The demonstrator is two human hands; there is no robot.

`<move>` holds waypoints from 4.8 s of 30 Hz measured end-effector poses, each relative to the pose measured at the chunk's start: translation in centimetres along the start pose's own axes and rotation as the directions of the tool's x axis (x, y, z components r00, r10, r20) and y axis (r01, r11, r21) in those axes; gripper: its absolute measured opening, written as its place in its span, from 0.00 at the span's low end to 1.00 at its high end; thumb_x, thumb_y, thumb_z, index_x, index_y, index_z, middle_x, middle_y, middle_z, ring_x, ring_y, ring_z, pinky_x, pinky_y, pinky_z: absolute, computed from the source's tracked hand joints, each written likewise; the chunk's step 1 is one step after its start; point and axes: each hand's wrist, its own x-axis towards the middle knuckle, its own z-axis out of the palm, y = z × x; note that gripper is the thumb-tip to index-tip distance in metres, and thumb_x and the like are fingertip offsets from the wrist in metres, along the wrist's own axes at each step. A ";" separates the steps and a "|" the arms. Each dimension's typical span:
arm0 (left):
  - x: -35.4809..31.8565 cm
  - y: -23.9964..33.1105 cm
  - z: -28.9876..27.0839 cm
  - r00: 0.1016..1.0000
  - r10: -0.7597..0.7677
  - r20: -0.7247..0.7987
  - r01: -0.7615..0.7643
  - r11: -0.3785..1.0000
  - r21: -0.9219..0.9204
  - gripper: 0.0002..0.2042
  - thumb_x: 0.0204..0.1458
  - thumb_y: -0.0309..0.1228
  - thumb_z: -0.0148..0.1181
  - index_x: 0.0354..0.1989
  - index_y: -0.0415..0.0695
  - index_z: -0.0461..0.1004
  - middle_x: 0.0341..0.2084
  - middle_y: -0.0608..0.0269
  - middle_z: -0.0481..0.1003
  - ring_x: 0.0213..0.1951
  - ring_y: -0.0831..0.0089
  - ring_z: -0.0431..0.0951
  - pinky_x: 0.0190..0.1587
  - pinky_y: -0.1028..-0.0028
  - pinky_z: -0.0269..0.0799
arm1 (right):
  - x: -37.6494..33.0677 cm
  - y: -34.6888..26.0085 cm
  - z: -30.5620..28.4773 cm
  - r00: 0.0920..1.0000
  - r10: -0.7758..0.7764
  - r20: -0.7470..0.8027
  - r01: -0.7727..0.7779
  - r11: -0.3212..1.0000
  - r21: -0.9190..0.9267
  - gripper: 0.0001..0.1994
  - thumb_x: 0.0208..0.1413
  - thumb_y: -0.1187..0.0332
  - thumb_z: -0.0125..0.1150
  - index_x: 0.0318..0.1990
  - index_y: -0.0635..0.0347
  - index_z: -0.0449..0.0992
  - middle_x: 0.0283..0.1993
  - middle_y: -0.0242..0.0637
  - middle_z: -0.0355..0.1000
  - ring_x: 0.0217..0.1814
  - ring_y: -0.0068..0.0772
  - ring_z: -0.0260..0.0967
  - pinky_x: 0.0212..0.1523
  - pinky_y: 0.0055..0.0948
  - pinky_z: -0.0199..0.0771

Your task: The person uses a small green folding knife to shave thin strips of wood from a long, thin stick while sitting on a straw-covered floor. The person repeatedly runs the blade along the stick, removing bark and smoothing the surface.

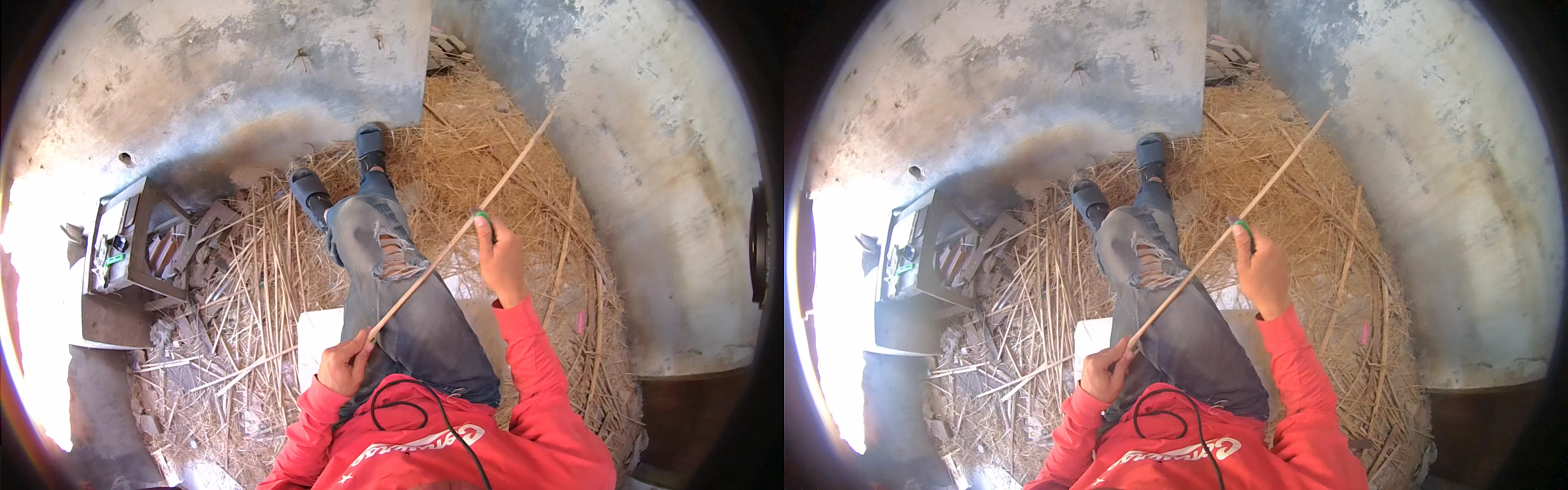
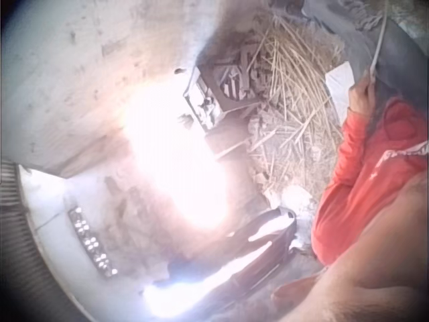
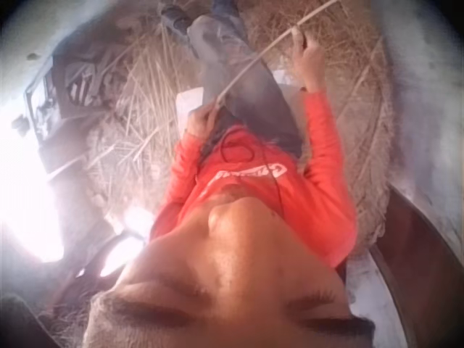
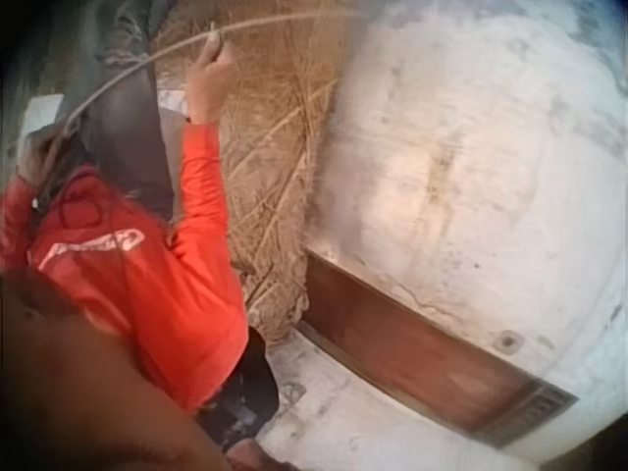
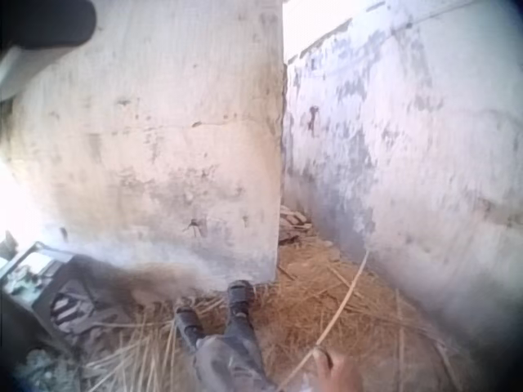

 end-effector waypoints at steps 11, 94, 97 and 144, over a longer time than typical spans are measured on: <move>1.6 0.9 1.9 1.000 -0.017 -0.007 0.017 1.000 -0.009 0.14 0.62 0.26 0.61 0.53 0.32 0.79 0.23 0.46 0.77 0.22 0.57 0.79 0.28 0.66 0.73 | -5.9 0.5 1.9 0.951 -0.191 0.244 0.229 0.964 -0.136 0.27 0.71 0.44 0.48 0.45 0.60 0.82 0.20 0.52 0.71 0.21 0.59 0.70 0.24 0.50 0.67; 13.5 6.6 1.2 0.977 -0.028 -0.212 -0.106 0.799 -0.592 0.24 0.65 0.21 0.56 0.69 0.30 0.64 0.38 0.64 0.79 0.31 0.85 0.71 0.34 0.82 0.70 | 3.5 -11.7 1.2 0.857 -0.264 0.442 0.052 0.899 0.435 0.15 0.57 0.56 0.72 0.38 0.61 0.81 0.23 0.29 0.70 0.25 0.20 0.62 0.27 0.28 0.64; 13.9 5.9 1.8 0.952 0.125 -0.279 -0.236 0.881 -0.411 0.23 0.64 0.19 0.56 0.68 0.29 0.65 0.42 0.62 0.79 0.37 0.82 0.74 0.42 0.79 0.73 | 3.2 -10.7 2.5 0.854 -0.318 0.412 0.113 0.886 0.449 0.13 0.59 0.60 0.70 0.41 0.61 0.83 0.24 0.34 0.73 0.24 0.25 0.64 0.27 0.29 0.66; 13.7 2.9 2.6 0.976 -0.056 -0.212 -0.003 0.964 -0.265 0.19 0.64 0.33 0.62 0.55 0.29 0.77 0.20 0.65 0.75 0.27 0.84 0.71 0.32 0.76 0.70 | 2.7 -5.6 4.6 0.766 -0.338 0.546 0.524 0.821 -0.227 0.31 0.68 0.39 0.48 0.32 0.61 0.78 0.20 0.54 0.73 0.25 0.61 0.75 0.26 0.54 0.73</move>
